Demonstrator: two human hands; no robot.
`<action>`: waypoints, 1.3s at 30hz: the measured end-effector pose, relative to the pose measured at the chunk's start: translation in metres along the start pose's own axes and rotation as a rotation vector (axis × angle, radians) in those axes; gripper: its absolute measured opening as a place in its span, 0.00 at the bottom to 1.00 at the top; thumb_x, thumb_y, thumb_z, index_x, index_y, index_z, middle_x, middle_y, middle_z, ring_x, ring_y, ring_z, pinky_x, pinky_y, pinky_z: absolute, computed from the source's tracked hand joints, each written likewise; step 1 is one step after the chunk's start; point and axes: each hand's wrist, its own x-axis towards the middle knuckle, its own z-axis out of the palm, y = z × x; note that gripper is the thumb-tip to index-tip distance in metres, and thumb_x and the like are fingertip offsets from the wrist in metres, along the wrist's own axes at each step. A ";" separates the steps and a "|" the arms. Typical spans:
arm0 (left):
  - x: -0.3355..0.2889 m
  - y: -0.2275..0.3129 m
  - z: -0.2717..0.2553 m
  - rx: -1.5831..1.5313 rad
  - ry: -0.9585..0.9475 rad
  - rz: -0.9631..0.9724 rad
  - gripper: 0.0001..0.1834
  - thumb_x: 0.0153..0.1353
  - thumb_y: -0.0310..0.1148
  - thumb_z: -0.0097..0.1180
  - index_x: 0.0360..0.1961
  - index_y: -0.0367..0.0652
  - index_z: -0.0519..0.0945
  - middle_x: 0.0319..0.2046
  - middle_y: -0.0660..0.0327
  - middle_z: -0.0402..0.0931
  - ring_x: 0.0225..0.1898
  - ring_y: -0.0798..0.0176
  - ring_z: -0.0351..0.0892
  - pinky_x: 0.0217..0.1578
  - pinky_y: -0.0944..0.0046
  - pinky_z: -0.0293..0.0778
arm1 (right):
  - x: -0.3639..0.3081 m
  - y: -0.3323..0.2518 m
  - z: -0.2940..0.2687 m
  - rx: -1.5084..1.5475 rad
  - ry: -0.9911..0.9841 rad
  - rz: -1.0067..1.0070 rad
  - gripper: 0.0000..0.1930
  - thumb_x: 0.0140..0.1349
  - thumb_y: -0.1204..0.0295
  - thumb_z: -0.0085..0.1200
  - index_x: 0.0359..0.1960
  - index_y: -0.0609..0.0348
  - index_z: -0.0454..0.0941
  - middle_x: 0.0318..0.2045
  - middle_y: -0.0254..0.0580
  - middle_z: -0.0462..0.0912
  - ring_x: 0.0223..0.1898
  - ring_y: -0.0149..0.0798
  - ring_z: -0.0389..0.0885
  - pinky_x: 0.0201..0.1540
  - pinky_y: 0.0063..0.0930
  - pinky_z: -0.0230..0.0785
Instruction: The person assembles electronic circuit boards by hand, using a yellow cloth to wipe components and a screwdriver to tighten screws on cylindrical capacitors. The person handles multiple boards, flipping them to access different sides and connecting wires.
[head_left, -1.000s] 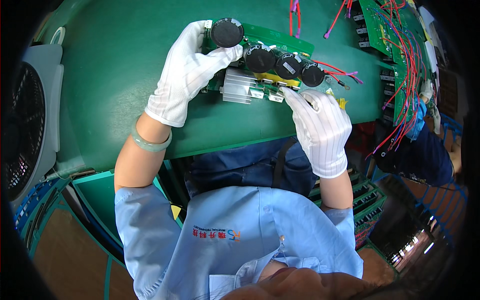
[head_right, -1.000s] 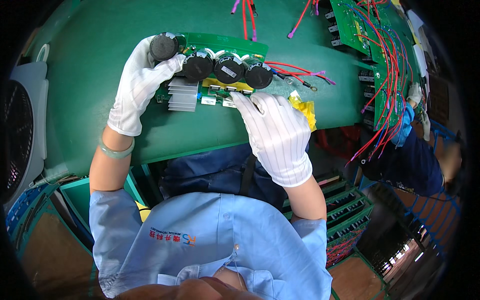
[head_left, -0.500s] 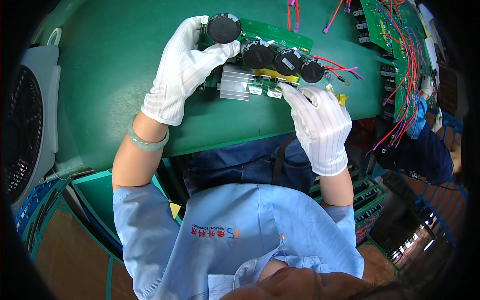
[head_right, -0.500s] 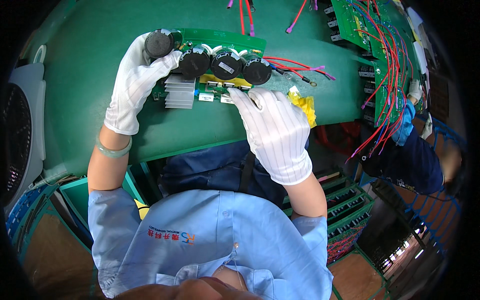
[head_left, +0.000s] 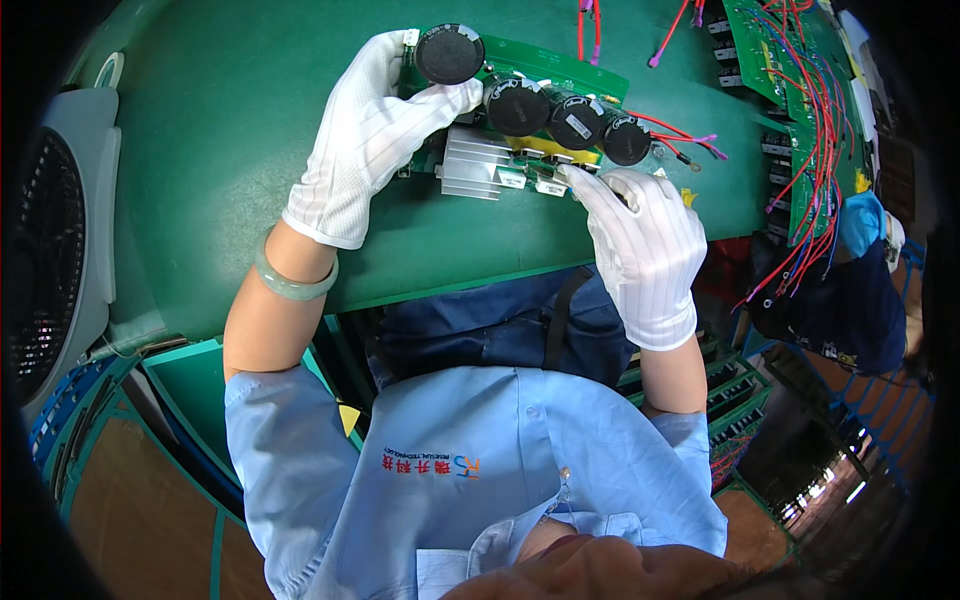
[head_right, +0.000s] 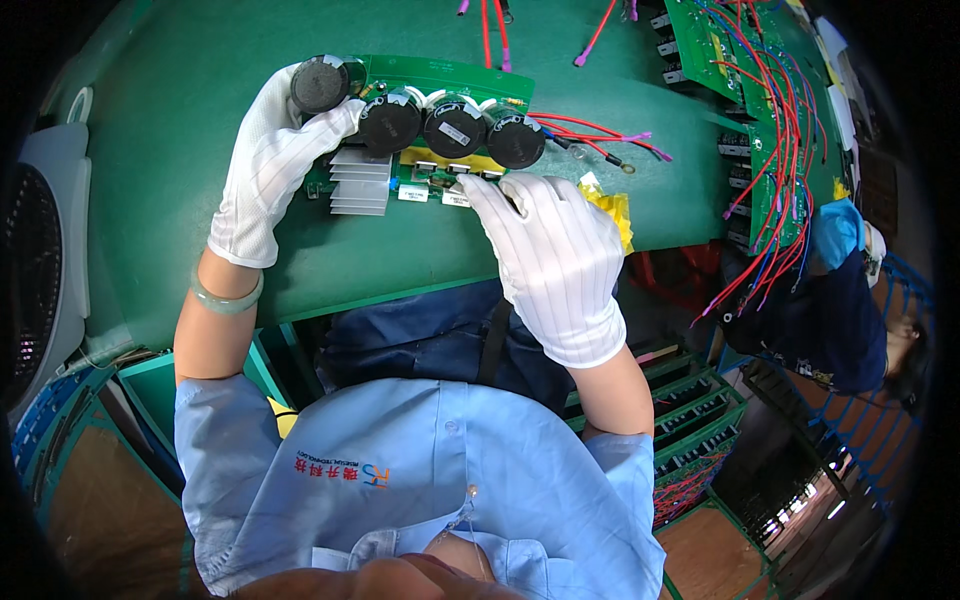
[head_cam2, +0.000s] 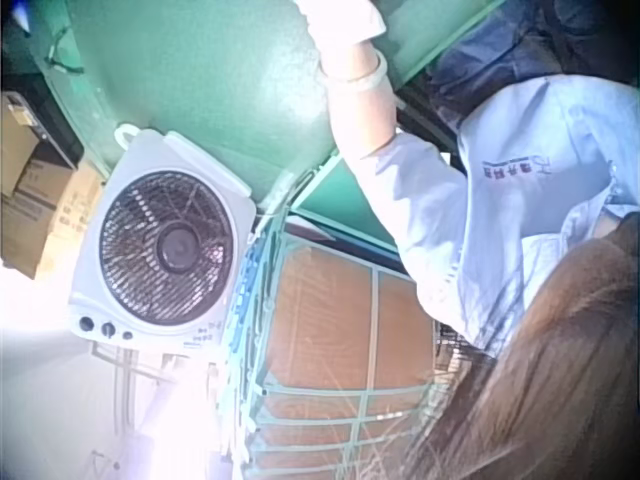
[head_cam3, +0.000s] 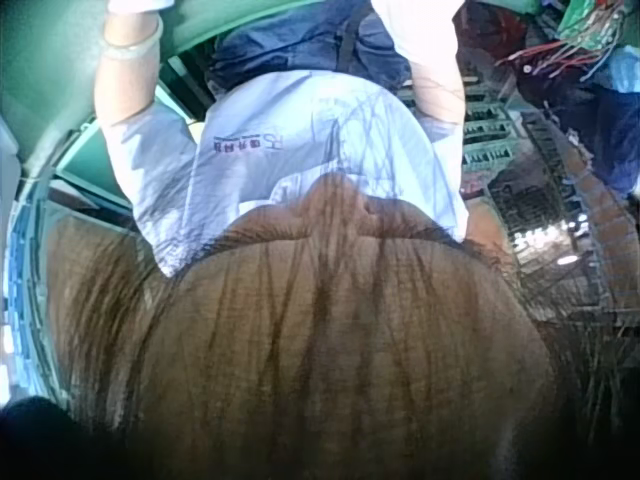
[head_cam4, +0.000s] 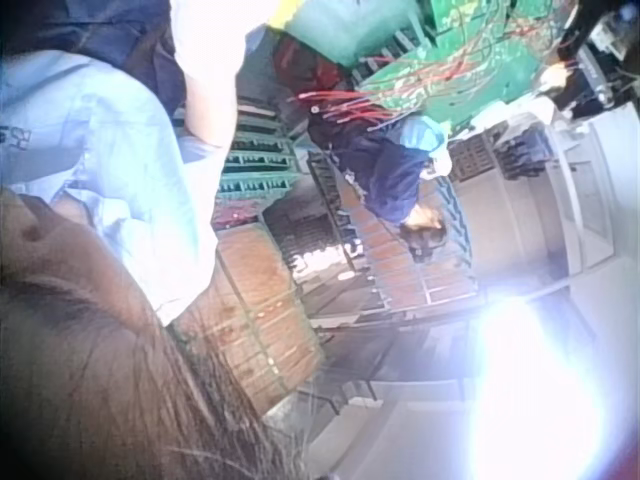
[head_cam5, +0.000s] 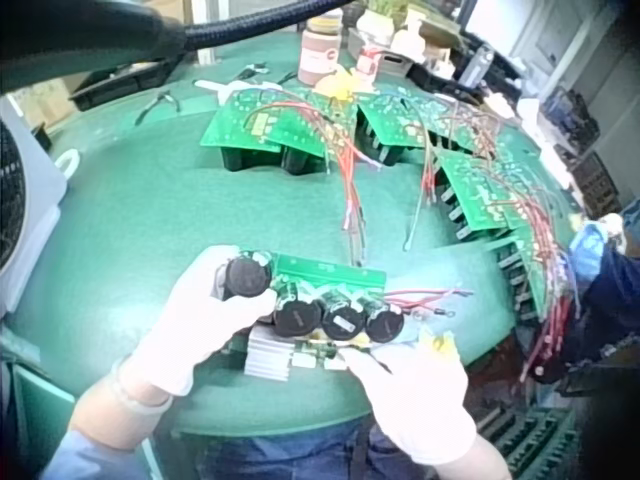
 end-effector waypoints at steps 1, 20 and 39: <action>0.000 0.000 0.000 0.013 0.000 0.005 0.29 0.56 0.32 0.73 0.53 0.31 0.72 0.45 0.57 0.78 0.46 0.68 0.78 0.52 0.66 0.76 | 0.000 0.000 0.000 0.007 -0.010 0.002 0.23 0.47 0.73 0.58 0.49 0.53 0.84 0.35 0.38 0.80 0.34 0.38 0.81 0.31 0.31 0.71; -0.002 -0.002 -0.001 0.067 -0.012 0.044 0.29 0.59 0.31 0.70 0.57 0.31 0.71 0.46 0.58 0.78 0.47 0.68 0.78 0.51 0.68 0.77 | 0.002 -0.003 -0.005 0.033 -0.017 0.030 0.23 0.46 0.75 0.59 0.49 0.53 0.84 0.36 0.39 0.80 0.34 0.40 0.81 0.35 0.33 0.73; -0.002 0.001 -0.001 0.037 -0.001 0.019 0.27 0.61 0.31 0.68 0.57 0.32 0.71 0.45 0.60 0.78 0.45 0.71 0.77 0.48 0.70 0.76 | -0.009 -0.002 0.001 0.092 0.001 0.087 0.22 0.46 0.77 0.61 0.47 0.53 0.86 0.35 0.40 0.81 0.35 0.41 0.82 0.36 0.33 0.75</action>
